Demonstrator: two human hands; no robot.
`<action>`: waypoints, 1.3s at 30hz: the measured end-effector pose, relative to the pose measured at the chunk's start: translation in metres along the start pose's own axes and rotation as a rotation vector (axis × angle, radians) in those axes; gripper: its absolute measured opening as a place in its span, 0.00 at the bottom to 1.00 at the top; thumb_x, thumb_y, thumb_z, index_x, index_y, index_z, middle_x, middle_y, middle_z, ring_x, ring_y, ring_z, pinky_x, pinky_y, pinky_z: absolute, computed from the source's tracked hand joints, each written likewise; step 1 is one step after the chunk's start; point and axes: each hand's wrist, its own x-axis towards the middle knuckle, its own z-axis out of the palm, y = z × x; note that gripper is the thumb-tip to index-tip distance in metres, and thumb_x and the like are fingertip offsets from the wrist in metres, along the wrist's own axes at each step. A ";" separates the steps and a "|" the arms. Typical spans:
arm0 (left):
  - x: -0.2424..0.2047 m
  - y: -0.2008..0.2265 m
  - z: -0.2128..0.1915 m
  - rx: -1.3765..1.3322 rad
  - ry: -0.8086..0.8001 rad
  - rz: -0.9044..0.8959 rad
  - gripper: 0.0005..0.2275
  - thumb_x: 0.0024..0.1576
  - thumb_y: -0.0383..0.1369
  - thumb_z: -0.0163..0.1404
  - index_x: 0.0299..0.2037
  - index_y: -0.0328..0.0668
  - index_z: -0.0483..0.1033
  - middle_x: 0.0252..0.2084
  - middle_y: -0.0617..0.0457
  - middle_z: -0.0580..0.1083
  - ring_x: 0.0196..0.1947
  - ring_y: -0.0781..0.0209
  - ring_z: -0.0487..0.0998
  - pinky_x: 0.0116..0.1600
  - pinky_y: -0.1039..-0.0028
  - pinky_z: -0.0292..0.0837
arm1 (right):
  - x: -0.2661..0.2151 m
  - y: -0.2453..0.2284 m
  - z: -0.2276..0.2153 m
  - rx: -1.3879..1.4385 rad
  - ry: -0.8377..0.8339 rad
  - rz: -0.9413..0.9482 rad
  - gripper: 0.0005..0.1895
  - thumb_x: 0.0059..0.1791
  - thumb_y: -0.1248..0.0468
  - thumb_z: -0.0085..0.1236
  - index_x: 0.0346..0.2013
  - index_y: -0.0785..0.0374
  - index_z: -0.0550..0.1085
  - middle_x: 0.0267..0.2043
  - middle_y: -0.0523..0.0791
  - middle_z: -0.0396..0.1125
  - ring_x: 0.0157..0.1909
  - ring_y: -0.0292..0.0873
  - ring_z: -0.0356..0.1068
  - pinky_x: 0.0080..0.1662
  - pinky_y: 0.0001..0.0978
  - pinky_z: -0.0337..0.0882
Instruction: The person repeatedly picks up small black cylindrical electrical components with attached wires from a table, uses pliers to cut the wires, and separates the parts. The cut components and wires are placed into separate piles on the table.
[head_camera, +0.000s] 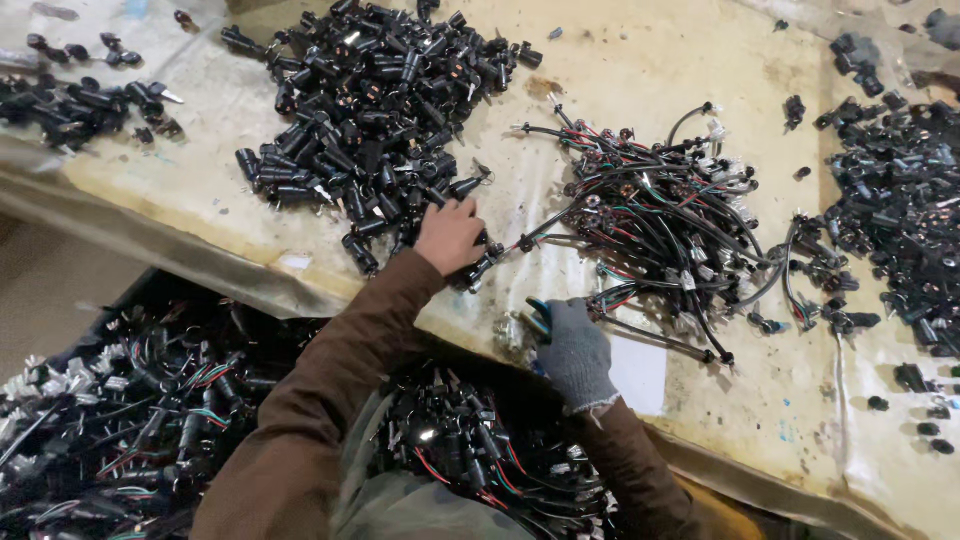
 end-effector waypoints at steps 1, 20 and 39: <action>0.006 0.001 0.003 0.008 -0.031 -0.014 0.11 0.46 0.38 0.62 0.37 0.43 0.82 0.45 0.48 0.71 0.51 0.45 0.70 0.51 0.48 0.62 | -0.001 0.000 0.000 -0.027 -0.013 0.022 0.23 0.37 0.60 0.72 0.45 0.59 0.75 0.45 0.51 0.68 0.44 0.58 0.72 0.43 0.51 0.72; -0.074 0.079 -0.009 -1.624 0.087 -0.020 0.20 0.65 0.51 0.41 0.52 0.41 0.67 0.38 0.59 0.66 0.38 0.70 0.66 0.46 0.76 0.65 | 0.000 0.020 0.022 0.114 0.192 0.031 0.14 0.39 0.63 0.68 0.37 0.60 0.76 0.35 0.50 0.71 0.37 0.56 0.73 0.38 0.47 0.71; -0.122 0.121 -0.061 -1.019 -0.298 0.603 0.12 0.49 0.39 0.62 0.35 0.40 0.79 0.26 0.45 0.75 0.26 0.50 0.77 0.34 0.66 0.71 | -0.036 -0.031 -0.105 0.654 -0.416 -0.654 0.13 0.34 0.70 0.69 0.31 0.62 0.77 0.35 0.48 0.72 0.38 0.46 0.75 0.39 0.34 0.74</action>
